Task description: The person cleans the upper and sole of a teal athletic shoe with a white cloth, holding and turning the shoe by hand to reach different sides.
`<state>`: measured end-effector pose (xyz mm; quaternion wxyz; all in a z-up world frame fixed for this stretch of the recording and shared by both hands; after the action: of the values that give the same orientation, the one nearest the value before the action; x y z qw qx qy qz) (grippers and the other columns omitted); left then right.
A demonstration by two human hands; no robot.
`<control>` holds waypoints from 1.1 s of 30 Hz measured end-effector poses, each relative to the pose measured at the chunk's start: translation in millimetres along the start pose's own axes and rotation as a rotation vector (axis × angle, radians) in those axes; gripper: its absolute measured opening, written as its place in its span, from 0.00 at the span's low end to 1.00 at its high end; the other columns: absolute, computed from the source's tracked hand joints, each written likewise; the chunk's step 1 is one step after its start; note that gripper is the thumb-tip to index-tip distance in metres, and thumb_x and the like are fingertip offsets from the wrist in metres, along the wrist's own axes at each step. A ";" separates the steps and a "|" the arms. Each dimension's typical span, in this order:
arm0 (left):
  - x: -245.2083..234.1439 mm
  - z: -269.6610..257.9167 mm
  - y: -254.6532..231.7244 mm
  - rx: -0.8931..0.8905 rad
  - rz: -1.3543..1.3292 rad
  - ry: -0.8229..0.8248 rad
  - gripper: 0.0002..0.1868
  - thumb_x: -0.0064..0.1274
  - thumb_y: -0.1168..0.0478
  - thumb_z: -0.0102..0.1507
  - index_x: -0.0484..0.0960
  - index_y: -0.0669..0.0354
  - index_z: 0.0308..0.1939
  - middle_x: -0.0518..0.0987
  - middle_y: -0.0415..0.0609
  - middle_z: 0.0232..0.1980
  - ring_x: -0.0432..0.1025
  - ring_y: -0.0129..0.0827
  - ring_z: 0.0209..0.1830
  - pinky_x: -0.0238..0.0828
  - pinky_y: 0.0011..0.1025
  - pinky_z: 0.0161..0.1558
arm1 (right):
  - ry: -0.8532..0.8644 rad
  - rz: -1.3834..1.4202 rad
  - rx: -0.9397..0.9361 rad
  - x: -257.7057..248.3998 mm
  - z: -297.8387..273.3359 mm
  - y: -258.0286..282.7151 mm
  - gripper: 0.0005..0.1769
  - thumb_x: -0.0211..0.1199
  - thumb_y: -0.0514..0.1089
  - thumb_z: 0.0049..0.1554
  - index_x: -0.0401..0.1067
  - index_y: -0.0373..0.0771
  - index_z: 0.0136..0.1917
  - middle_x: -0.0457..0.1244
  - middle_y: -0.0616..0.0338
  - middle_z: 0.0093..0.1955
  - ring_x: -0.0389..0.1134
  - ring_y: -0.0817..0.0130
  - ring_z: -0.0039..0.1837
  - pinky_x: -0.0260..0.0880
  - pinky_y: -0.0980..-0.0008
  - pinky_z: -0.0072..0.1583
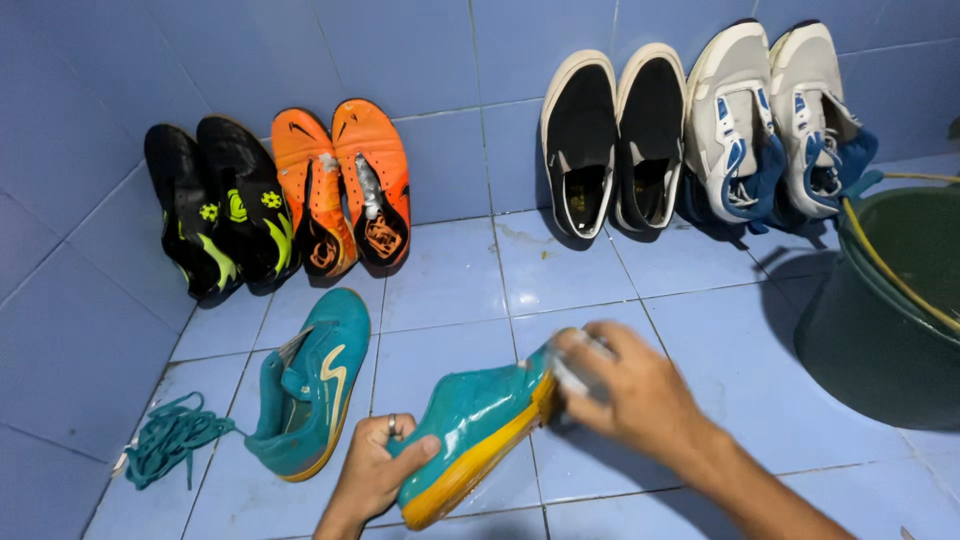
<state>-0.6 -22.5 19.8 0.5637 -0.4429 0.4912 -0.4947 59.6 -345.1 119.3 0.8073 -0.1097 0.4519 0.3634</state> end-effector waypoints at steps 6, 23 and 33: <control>7.9 4.1 0.7 -0.103 -0.054 -0.058 0.25 0.65 0.54 0.57 0.64 0.53 0.16 0.60 0.37 0.18 0.55 0.22 0.20 0.48 0.26 0.22 | -0.110 0.170 -0.108 -2.5 -4.6 37.6 0.29 0.66 0.46 0.49 0.67 0.49 0.64 0.62 0.56 0.53 0.68 0.61 0.51 0.74 0.64 0.43; 17.5 5.3 -6.7 -0.140 -0.247 -0.131 0.25 0.61 0.58 0.62 0.61 0.51 0.17 0.57 0.35 0.18 0.51 0.19 0.18 0.43 0.24 0.21 | 0.031 0.113 -0.105 27.0 -7.2 44.5 0.29 0.64 0.53 0.51 0.66 0.52 0.66 0.60 0.53 0.57 0.67 0.57 0.52 0.74 0.60 0.43; 20.3 10.7 -14.2 -0.175 -0.350 -0.145 0.25 0.60 0.59 0.63 0.61 0.51 0.17 0.58 0.37 0.18 0.52 0.21 0.18 0.46 0.25 0.22 | 0.043 0.130 0.106 26.8 7.6 32.3 0.30 0.65 0.56 0.50 0.66 0.54 0.64 0.60 0.57 0.56 0.67 0.55 0.53 0.73 0.55 0.46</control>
<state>8.8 -44.1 32.7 0.4623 -0.6031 0.4060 -0.5076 51.2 -305.2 106.9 0.7768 -0.0449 0.4939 0.3881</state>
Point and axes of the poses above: each hand's wrist, its own z-axis towards the middle knuckle, its own x-axis out of the palm, y = z × x, the point moved 1 cm from there along z, towards the middle knuckle
